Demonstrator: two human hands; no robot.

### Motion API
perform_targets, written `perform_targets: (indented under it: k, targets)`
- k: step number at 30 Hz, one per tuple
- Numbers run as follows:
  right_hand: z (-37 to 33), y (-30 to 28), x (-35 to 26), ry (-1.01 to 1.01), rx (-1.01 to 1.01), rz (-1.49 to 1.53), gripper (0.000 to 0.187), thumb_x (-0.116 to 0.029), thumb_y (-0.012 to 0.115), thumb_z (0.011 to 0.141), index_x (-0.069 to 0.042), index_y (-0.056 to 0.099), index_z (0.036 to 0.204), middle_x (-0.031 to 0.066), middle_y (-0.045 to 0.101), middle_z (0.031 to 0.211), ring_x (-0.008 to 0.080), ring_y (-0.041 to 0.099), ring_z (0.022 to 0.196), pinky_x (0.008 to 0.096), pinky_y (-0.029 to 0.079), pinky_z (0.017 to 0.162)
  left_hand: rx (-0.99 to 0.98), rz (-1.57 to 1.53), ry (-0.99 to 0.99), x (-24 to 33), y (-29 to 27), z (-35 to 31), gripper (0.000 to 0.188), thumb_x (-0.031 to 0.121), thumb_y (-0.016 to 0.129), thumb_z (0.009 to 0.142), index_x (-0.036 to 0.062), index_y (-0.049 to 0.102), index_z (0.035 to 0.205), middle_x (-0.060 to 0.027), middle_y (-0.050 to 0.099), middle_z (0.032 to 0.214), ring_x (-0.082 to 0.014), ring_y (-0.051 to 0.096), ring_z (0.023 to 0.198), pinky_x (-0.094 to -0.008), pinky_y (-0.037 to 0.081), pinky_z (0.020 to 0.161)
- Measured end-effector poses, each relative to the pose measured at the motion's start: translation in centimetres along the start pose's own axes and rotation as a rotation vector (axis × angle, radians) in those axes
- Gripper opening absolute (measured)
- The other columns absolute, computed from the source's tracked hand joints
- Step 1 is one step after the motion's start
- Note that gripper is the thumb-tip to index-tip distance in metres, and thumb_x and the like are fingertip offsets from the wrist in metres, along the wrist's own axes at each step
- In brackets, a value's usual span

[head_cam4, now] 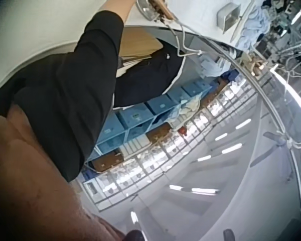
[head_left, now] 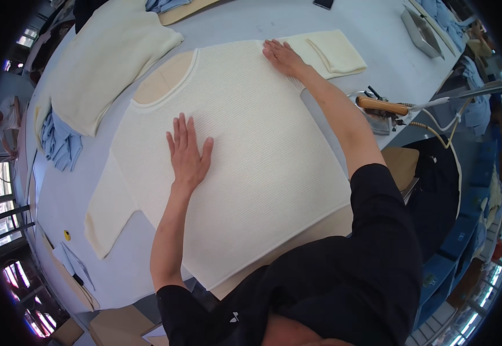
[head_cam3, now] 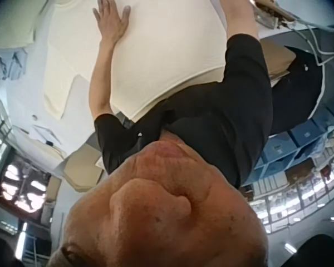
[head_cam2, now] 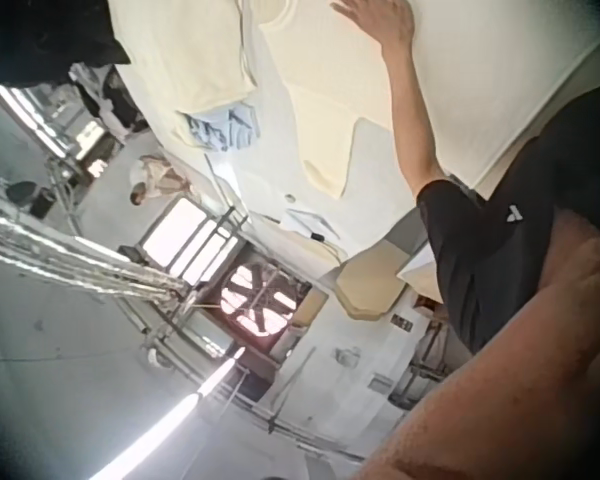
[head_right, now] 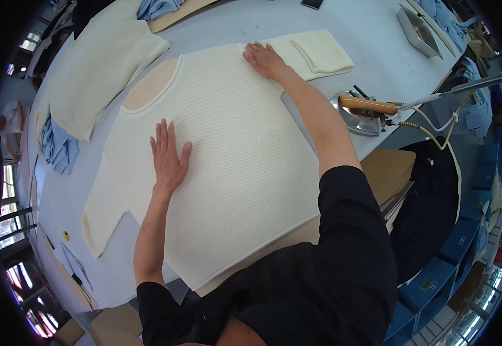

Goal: Ironing and folding a white knit garment on a work table.

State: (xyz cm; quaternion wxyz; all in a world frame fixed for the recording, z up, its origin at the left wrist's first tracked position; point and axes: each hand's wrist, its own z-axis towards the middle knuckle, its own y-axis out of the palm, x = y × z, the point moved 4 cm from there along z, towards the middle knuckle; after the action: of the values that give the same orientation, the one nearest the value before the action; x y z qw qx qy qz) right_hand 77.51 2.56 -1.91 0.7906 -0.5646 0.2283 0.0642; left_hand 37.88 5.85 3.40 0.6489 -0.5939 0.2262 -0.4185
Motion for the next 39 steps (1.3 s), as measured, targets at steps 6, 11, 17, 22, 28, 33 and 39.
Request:
perform_targets:
  k: [6,11,17,22,28,33,39]
  targets:
    - [1.9,2.3,1.4,0.017,-0.12,-0.11,0.054,-0.044,0.029,0.108,-0.015,0.044,0.151,-0.0046,0.044,0.157,0.0177,0.03,0.15,0.0417,0.016,0.125,0.027,-0.066,0.104,5.5,4.9,9.3,0.068,0.046,0.036,0.106,-0.0034,0.034,0.152,-0.0218,0.023,0.164,-0.0332,0.011,0.155,-0.0528,0.004,0.124]
    - [0.4,1.3,2.9,-0.017,-0.001,-0.266,0.055,-0.046,0.031,0.107,-0.018,0.043,0.153,-0.0065,0.041,0.158,0.0155,0.029,0.15,0.0408,0.013,0.124,0.073,0.033,0.107,8.5,8.5,10.6,0.063,0.042,0.032,0.108,-0.0008,0.033,0.154,-0.0215,0.024,0.163,-0.0349,0.012,0.155,-0.0544,0.004,0.124]
    - [2.0,-0.6,-2.8,0.037,-0.037,-0.027,0.043,-0.031,0.045,0.106,-0.011,0.052,0.144,0.0035,0.052,0.15,0.0222,0.047,0.139,0.0357,0.036,0.114,-0.05,-0.164,0.131,0.5,4.4,3.5,0.053,0.035,0.041,0.106,0.0005,0.045,0.146,-0.02,0.031,0.16,-0.0318,0.02,0.153,-0.0462,0.012,0.126]
    - [7.1,3.0,-12.2,-0.238,0.058,0.102,0.037,-0.021,0.051,0.104,-0.006,0.056,0.137,0.0091,0.057,0.144,0.026,0.054,0.13,0.0345,0.044,0.108,0.138,-0.045,-0.309,-14.1,1.5,5.5,0.054,0.031,0.047,0.102,-0.0027,0.043,0.145,-0.0225,0.029,0.161,-0.0329,0.023,0.152,-0.0472,0.016,0.125]
    - [13.5,9.9,-16.4,-0.305,-0.025,-0.202,0.044,-0.024,0.047,0.105,-0.002,0.048,0.144,0.0075,0.048,0.153,0.0244,0.044,0.141,0.0378,0.034,0.119,0.065,-0.253,-0.397,-25.0,0.7,10.0,0.052,0.029,0.041,0.102,0.0046,0.042,0.148,-0.0127,0.036,0.16,-0.0305,0.027,0.151,-0.049,0.016,0.124]
    - [10.8,9.3,-13.0,-0.548,0.094,-0.164,0.043,-0.025,0.05,0.105,-0.005,0.052,0.143,0.0078,0.057,0.144,0.0236,0.057,0.126,0.0334,0.045,0.108,0.0,-0.227,-0.348,-25.0,1.4,8.8,0.052,0.033,0.035,0.106,0.005,0.04,0.15,-0.0088,0.042,0.157,-0.0228,0.031,0.15,-0.0472,0.017,0.124]
    - [17.0,5.7,-12.7,0.218,-0.049,0.241,0.027,-0.025,0.064,0.098,-0.006,0.076,0.113,0.0065,0.076,0.099,0.016,0.065,0.076,0.0284,0.055,0.077,0.099,0.103,-0.321,-23.0,1.9,8.7,0.056,0.039,0.031,0.108,0.0046,0.038,0.152,-0.0084,0.041,0.158,-0.0227,0.03,0.15,-0.0462,0.016,0.124]
